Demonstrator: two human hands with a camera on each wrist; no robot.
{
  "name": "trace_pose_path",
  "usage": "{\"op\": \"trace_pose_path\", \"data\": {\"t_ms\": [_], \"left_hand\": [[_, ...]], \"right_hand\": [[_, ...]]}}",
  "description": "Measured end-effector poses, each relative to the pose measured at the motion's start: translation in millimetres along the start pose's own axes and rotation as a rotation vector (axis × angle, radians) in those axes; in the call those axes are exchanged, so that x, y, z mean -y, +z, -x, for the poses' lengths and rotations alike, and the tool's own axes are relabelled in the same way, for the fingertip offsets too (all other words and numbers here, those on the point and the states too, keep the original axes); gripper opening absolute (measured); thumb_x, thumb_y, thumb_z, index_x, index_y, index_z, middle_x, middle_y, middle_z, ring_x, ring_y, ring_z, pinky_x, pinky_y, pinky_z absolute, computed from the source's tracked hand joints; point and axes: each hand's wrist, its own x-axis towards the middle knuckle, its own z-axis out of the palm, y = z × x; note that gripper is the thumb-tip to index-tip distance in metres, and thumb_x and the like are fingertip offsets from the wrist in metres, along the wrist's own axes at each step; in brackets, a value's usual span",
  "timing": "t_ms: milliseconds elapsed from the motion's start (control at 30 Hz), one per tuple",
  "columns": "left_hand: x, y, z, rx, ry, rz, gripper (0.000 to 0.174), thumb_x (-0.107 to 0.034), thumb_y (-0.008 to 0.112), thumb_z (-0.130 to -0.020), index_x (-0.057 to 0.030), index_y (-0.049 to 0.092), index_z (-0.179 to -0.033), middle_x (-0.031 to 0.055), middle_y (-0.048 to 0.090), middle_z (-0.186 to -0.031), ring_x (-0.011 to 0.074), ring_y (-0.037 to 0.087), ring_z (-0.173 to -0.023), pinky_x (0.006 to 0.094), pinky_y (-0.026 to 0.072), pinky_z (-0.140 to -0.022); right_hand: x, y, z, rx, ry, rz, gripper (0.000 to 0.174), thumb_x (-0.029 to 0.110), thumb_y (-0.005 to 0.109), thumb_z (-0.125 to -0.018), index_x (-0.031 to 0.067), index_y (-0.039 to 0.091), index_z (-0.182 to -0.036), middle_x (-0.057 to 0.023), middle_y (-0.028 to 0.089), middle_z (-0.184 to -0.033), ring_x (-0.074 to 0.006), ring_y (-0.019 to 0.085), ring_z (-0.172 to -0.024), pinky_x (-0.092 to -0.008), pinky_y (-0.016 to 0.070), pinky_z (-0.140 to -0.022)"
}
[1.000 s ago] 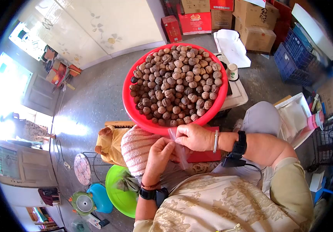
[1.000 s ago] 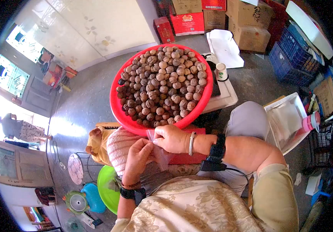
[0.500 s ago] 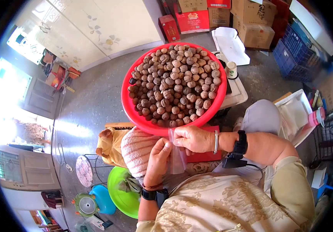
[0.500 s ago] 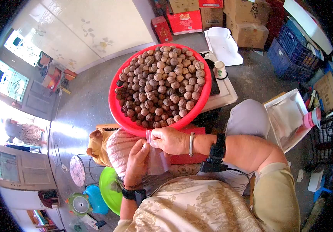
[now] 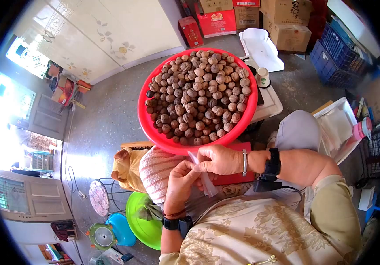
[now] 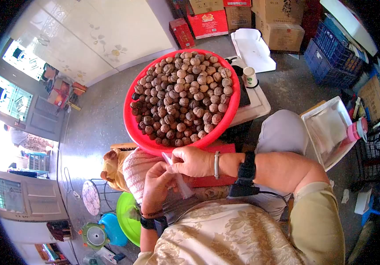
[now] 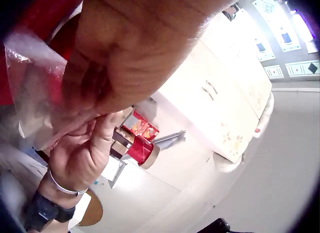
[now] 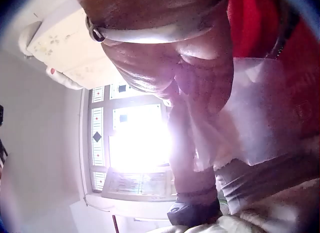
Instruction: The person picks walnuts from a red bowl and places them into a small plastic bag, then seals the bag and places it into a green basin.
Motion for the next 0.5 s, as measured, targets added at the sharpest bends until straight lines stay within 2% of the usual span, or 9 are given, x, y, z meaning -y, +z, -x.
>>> {"op": "trace_pose_path", "data": {"t_ms": [200, 300, 500], "left_hand": [[9, -11, -3, 0.028, 0.024, -0.114, 0.016, -0.018, 0.066, -0.101, -0.0052, 0.057, -0.097, 0.0082, 0.068, -0.079, 0.0143, 0.063, -0.063, 0.0281, 0.0539, -0.057], [8, -9, -3, 0.073, 0.056, -0.004, 0.015, -0.017, 0.064, -0.102, -0.0051, 0.056, -0.099, 0.0106, 0.070, -0.084, 0.0149, 0.064, -0.067, 0.0284, 0.0555, -0.060], [1, -1, -1, 0.005, 0.024, 0.074, 0.015, -0.018, 0.062, -0.103, -0.0052, 0.055, -0.103, 0.0118, 0.071, -0.094, 0.0171, 0.069, -0.075, 0.0279, 0.0573, -0.064]], "right_hand": [[-6, 0, -4, 0.010, 0.081, -0.093, 0.022, 0.019, 0.061, -0.100, -0.0027, 0.065, -0.101, -0.0095, 0.070, -0.083, -0.0154, 0.065, -0.079, -0.0353, 0.0544, -0.069], [-6, 0, -3, -0.022, 0.019, -0.035, 0.021, 0.016, 0.058, -0.100, -0.0036, 0.065, -0.101, -0.0104, 0.071, -0.083, -0.0158, 0.066, -0.078, -0.0357, 0.0548, -0.069], [-14, -1, -8, -0.016, -0.006, -0.044, 0.023, 0.014, 0.050, -0.103, -0.0047, 0.064, -0.103, -0.0101, 0.070, -0.081, -0.0175, 0.067, -0.071, -0.0344, 0.0563, -0.065]]}}
